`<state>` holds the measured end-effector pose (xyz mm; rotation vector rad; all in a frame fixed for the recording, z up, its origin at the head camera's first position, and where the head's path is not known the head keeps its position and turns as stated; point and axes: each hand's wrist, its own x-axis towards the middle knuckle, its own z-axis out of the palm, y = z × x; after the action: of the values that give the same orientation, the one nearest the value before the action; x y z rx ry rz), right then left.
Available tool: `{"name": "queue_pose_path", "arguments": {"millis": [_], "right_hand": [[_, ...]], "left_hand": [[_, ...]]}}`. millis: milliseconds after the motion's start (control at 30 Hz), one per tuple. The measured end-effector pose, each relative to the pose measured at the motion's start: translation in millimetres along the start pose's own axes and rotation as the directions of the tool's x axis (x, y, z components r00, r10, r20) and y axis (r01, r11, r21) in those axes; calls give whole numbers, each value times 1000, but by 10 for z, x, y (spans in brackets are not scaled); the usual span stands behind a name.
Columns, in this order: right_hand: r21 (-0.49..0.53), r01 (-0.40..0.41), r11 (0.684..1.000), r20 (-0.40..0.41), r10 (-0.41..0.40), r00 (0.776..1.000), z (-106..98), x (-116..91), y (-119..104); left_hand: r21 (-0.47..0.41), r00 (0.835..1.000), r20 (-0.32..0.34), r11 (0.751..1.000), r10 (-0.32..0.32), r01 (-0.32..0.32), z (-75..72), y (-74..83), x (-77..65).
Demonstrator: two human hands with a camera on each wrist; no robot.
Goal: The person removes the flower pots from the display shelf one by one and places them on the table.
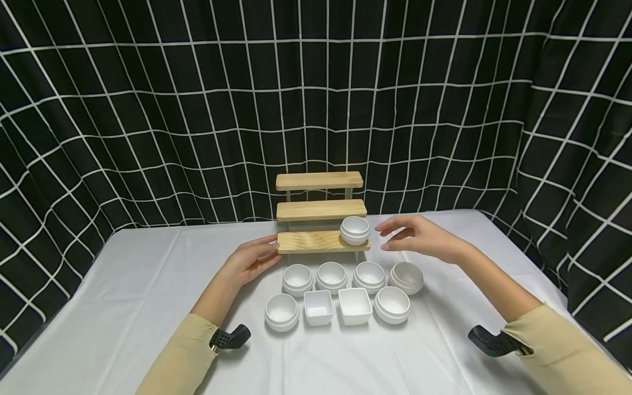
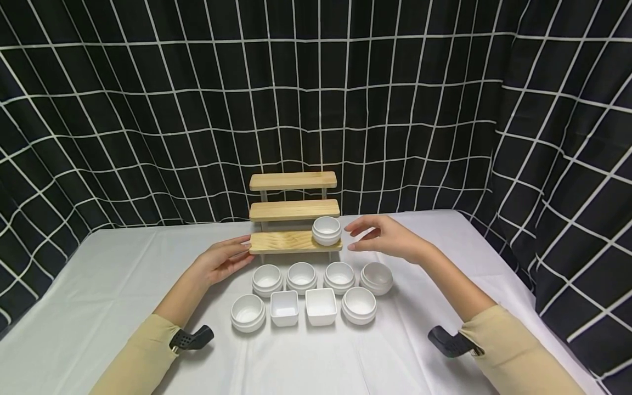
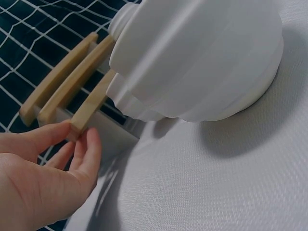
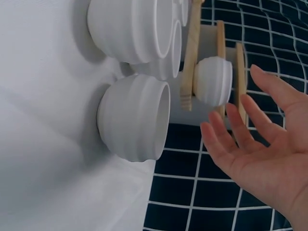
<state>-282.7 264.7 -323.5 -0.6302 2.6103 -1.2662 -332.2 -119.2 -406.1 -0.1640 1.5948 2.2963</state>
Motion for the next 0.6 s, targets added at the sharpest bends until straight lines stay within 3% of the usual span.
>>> {"name": "queue_pose_path", "arguments": {"millis": [600], "right_hand": [[67, -7, 998, 2, 7, 1000, 0, 234, -50]], "left_hand": [[-10, 1000, -4, 1000, 1, -1, 5, 4, -3]]}}
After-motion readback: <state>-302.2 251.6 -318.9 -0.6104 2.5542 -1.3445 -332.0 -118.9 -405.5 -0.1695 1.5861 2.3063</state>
